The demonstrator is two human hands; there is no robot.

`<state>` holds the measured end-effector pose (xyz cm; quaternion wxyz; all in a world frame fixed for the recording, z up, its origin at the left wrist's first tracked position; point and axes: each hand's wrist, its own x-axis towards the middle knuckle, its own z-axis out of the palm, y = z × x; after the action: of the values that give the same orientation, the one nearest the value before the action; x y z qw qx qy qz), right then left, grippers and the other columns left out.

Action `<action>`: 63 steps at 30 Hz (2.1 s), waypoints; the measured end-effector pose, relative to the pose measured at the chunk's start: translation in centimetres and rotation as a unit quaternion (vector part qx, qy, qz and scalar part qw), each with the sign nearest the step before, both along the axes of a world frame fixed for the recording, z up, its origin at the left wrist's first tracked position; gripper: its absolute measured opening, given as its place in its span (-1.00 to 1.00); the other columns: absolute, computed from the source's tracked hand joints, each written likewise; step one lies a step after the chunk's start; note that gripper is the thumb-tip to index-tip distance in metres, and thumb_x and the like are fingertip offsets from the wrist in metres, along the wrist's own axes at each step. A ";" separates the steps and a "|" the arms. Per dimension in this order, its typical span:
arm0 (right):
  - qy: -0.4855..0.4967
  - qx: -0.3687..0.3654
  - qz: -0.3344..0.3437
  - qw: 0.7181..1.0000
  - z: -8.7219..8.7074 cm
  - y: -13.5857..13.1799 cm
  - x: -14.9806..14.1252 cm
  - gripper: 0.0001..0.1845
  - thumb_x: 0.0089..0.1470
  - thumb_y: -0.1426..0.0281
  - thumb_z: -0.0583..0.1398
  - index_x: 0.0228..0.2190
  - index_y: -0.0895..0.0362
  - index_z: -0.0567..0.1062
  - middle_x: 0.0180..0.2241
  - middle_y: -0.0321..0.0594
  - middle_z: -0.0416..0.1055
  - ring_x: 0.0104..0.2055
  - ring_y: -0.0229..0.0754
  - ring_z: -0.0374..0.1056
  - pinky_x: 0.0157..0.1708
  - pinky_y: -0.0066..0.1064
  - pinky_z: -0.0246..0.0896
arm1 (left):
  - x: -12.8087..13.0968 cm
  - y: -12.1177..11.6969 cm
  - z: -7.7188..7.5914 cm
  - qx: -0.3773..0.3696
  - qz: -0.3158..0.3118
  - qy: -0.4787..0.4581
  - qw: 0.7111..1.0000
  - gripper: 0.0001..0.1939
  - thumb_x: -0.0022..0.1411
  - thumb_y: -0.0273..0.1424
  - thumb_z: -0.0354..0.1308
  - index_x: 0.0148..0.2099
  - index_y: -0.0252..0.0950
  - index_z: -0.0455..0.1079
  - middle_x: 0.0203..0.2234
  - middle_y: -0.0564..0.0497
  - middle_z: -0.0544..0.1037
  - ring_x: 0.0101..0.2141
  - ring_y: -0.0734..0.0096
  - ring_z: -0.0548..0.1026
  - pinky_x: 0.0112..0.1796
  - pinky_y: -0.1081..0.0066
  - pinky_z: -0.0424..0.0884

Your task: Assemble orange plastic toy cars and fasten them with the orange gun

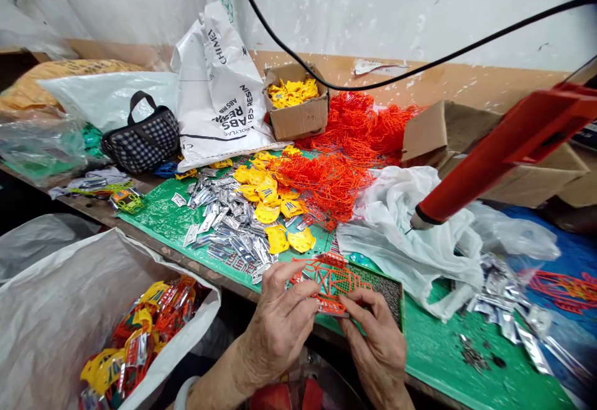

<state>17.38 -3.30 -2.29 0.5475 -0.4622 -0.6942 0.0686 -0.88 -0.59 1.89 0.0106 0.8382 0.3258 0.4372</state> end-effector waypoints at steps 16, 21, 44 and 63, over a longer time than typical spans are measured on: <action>0.003 0.001 0.019 1.000 0.8 0.2 0.1 -0.67 0.12 0.62 0.20 -0.13 0.07 0.57 -0.28 -0.21 0.38 -0.26 -0.26 0.36 -0.30 -0.49 0.37 | -0.2 0.5 0.6 -0.048 -0.047 -0.025 0.997 -0.76 0.18 -0.72 0.10 -0.22 -0.28 0.33 -0.34 0.02 0.61 -0.22 0.28 0.45 -0.07 0.15 0.31; -0.001 -0.004 0.023 1.000 0.6 -0.1 0.1 -0.66 0.12 0.63 0.20 -0.11 0.07 0.56 -0.28 -0.22 0.37 -0.26 -0.27 0.36 -0.28 -0.48 0.35 | -0.3 0.3 0.6 -0.075 -0.042 -0.030 0.996 -0.70 0.15 -0.73 0.04 -0.13 -0.30 0.32 -0.37 0.01 0.51 -0.28 0.32 0.40 -0.12 0.20 0.30; -0.002 -0.021 0.007 1.000 0.1 -0.5 0.2 -0.73 0.10 0.57 0.21 -0.19 0.05 0.59 -0.34 -0.21 0.42 -0.33 -0.24 0.40 -0.38 -0.44 0.39 | -1.1 0.8 0.1 -0.073 -0.070 0.065 0.993 -0.86 0.32 -0.56 0.06 -0.16 -0.28 0.42 -0.39 0.02 0.57 -0.32 0.33 0.40 -0.20 0.24 0.19; 0.037 -0.029 -0.036 0.998 -0.1 -1.2 -1.3 -0.97 0.10 0.42 0.29 -0.35 0.10 0.53 -0.37 -0.22 0.39 -0.35 -0.21 0.37 -0.42 -0.40 0.35 | -1.0 0.0 1.1 -0.150 -0.088 0.119 0.978 -0.82 0.30 -0.59 0.05 -0.18 -0.27 0.45 -0.41 0.01 0.51 -0.28 0.28 0.38 -0.23 0.26 0.15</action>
<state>16.12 -4.55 -2.41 0.5612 -0.4994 -0.6544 0.0859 -1.93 -0.58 2.97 0.1357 0.8984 0.3113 0.2784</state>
